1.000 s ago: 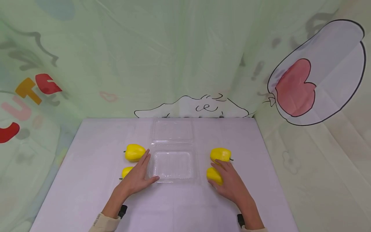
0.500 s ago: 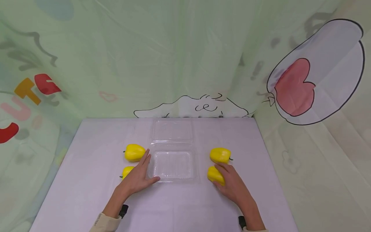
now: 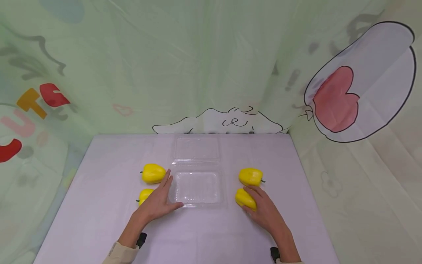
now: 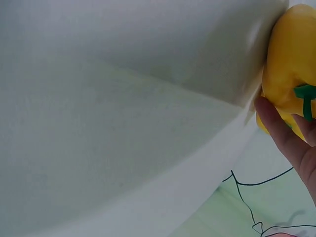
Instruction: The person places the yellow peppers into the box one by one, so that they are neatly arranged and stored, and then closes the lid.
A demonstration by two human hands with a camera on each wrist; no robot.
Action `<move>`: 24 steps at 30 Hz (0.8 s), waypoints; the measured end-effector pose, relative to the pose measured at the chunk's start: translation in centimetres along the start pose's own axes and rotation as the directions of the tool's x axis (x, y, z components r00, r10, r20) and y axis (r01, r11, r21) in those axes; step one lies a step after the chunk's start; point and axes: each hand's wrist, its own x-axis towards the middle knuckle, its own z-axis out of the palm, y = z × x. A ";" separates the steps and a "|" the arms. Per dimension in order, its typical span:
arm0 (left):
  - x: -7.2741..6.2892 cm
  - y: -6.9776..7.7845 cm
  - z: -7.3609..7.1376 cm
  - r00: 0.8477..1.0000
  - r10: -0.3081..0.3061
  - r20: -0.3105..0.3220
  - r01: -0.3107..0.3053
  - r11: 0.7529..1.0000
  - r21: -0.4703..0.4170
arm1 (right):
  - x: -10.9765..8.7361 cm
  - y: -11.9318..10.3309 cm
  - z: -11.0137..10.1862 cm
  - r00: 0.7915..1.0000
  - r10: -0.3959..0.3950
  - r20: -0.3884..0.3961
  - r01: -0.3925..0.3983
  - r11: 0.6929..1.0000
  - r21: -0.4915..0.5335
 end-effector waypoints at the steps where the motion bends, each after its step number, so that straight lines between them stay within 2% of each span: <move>1: 0.0 0.0 0.0 1.000 0.001 -0.002 -0.001 1.000 0.000 | 0.0 0.0 0.0 1.000 0.006 0.002 -0.006 1.000 -0.001; 7: 0.1 0.2 0.1 1.000 0.009 -0.012 -0.009 1.000 -0.001 | 0.0 -0.1 0.0 0.999 0.038 0.017 -0.038 0.999 0.008; 16: 0.3 0.2 0.4 1.000 -0.006 -0.002 0.006 1.000 -0.027 | -0.2 -0.1 0.0 0.999 0.040 0.011 -0.040 0.999 0.022; 24: 0.4 0.3 0.4 1.000 -0.017 0.005 0.017 0.998 -0.061 | -0.2 -0.9 -1.1 0.999 0.054 0.005 -0.054 0.998 0.040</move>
